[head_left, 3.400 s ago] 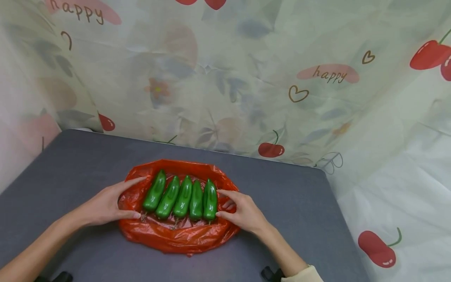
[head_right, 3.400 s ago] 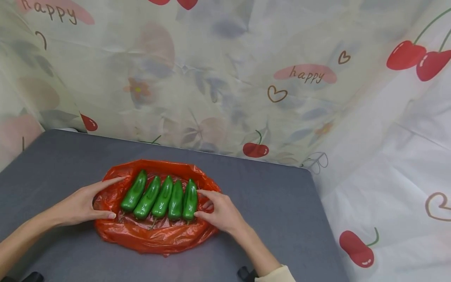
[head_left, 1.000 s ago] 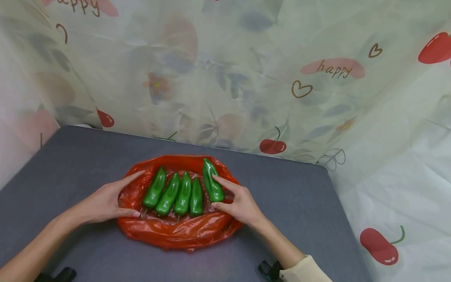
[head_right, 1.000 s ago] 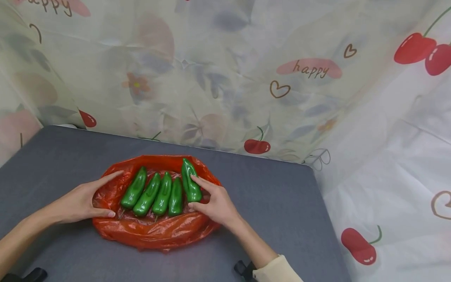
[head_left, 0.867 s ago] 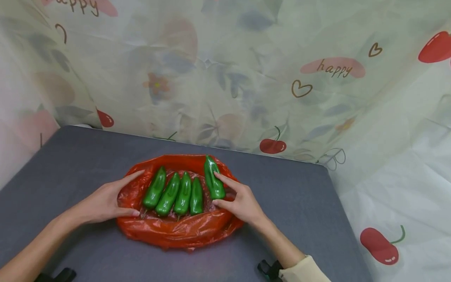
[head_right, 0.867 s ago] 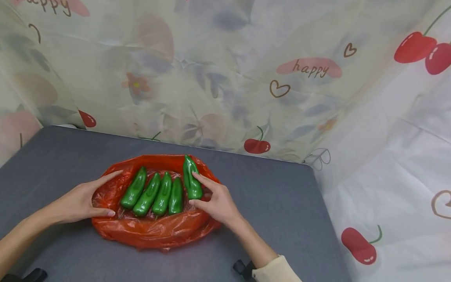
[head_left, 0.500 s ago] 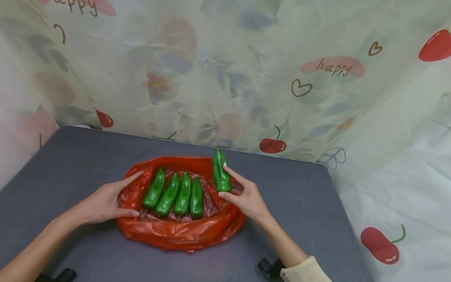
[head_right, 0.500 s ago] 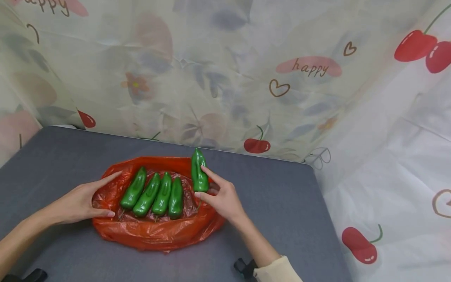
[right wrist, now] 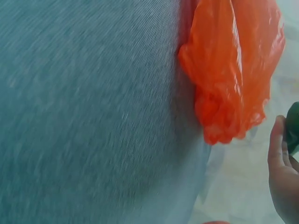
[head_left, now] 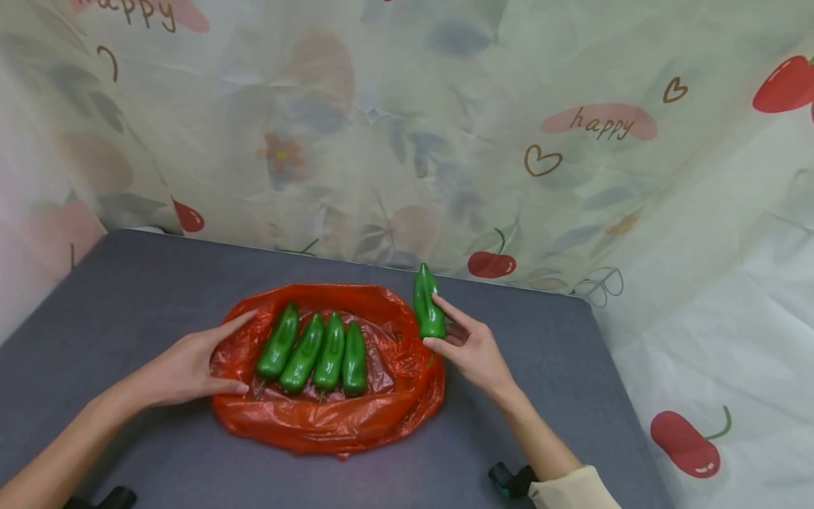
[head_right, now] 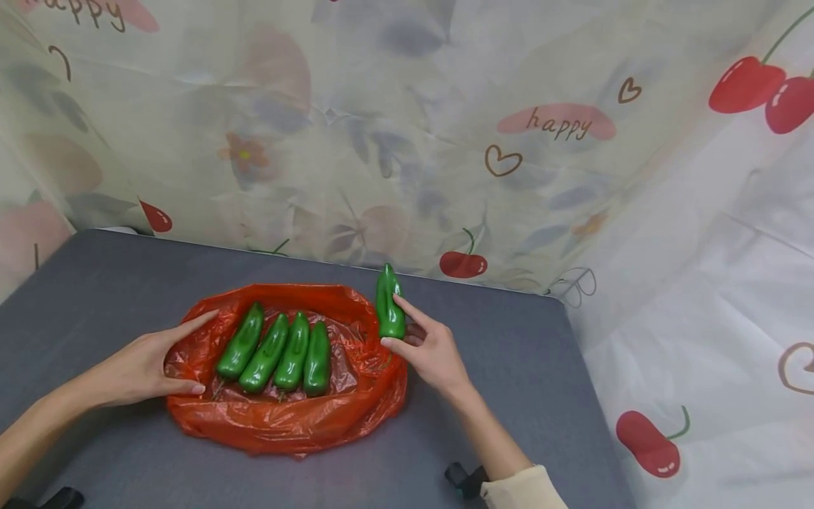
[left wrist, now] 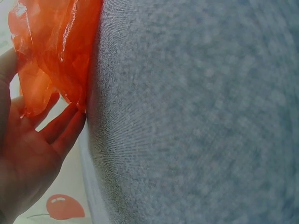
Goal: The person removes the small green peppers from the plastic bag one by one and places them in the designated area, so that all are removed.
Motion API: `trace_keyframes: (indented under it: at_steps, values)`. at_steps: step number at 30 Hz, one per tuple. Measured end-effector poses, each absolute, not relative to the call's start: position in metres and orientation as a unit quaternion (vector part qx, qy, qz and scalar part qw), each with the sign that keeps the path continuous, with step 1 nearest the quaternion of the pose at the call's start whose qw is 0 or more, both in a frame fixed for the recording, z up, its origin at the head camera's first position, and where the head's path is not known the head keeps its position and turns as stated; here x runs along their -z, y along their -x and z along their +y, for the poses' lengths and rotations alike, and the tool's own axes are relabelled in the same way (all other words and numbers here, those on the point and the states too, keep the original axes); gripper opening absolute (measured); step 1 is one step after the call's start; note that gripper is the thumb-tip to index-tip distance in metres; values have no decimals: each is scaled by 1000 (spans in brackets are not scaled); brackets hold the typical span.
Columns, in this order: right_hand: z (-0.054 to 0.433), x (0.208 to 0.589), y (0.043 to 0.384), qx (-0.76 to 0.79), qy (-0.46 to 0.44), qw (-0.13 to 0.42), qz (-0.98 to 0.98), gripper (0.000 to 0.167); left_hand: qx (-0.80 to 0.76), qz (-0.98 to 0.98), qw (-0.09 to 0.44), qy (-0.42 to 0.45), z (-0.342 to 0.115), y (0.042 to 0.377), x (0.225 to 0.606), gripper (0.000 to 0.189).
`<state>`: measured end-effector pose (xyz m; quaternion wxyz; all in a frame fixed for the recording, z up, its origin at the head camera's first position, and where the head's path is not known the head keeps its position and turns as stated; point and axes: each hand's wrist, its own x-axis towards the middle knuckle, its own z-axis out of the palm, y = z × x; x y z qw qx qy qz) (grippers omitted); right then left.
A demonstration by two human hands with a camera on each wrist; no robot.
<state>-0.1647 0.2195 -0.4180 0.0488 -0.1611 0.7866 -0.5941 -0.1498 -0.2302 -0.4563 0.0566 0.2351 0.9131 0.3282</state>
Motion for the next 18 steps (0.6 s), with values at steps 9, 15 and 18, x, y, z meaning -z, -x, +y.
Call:
trace_keyframes:
  at_steps: [9, 15, 18]
  values:
    - [240, 416, 167, 558, 136, 32, 818, 68, -321, 916, 62, -231, -230, 149, 455, 110]
    - [256, 418, 171, 545, 118, 33, 830, 71, -322, 916, 68, -229, -231, 148, 453, 110]
    - [265, 419, 172, 546, 111, 43, 829, 72, -318, 917, 71, -232, -230, 149, 453, 110]
